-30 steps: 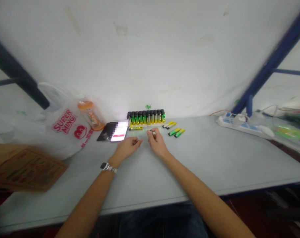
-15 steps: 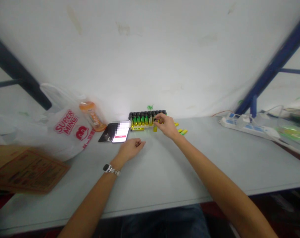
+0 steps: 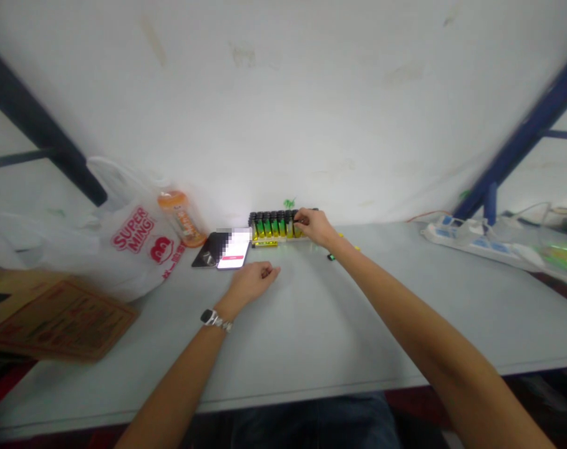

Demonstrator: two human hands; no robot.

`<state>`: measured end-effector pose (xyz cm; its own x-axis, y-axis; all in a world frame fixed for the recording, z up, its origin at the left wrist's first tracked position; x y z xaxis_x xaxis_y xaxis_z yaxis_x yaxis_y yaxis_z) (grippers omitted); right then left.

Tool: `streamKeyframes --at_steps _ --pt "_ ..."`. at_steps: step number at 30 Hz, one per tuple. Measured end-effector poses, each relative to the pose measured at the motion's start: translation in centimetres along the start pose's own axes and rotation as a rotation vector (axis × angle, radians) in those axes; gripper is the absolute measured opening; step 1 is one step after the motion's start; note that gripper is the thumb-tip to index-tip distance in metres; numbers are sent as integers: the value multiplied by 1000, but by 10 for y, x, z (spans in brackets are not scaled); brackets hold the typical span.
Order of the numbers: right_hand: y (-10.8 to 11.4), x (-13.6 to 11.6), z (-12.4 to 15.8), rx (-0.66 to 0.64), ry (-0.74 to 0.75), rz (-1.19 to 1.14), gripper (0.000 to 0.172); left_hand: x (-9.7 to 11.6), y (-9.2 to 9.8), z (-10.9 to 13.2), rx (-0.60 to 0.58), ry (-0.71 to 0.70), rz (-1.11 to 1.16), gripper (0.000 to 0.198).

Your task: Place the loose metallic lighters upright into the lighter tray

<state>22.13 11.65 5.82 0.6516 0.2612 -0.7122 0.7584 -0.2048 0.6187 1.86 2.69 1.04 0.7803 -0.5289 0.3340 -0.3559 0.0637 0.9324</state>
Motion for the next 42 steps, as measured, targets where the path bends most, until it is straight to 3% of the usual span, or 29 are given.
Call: streamKeyframes --at_steps 8,15,20,24,26,29,33,36,42 --pt "-3 5 -5 -26 -21 -34 14 0 1 0 4 -1 -1 41" --pt "-2 5 11 162 23 344 28 0 0 0 16 -9 3 40" --pt "-9 2 26 146 -1 523 40 1 1 1 10 -5 -2 40" --pt "-15 -9 41 190 -8 530 48 0 1 0 18 -6 -9 38" --pt "-26 -17 48 141 19 537 41 0 1 0 25 -10 -5 37" --pt "-51 -30 51 -64 76 620 33 0 0 0 33 -18 3 34" --pt "-77 -42 38 -245 43 710 39 -2 -2 0 38 -15 -1 34" --pt "-88 -49 23 -303 16 726 37 -2 -2 0 40 -17 -9 34" --pt "-95 -54 10 -323 26 751 19 -1 -2 1 10 -6 -15 40"
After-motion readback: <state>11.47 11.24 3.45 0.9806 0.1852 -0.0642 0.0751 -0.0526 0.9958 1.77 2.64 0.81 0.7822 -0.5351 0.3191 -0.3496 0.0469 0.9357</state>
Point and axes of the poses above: each hand's wrist, its own z-axis away from the middle knuckle, its own y-axis out of the back of the hand, x = y × z, the point moved 5 cm from there along -z, towards the middle knuckle, and after that the axes turned 15 degrees about -y, right-handed, at the moved point
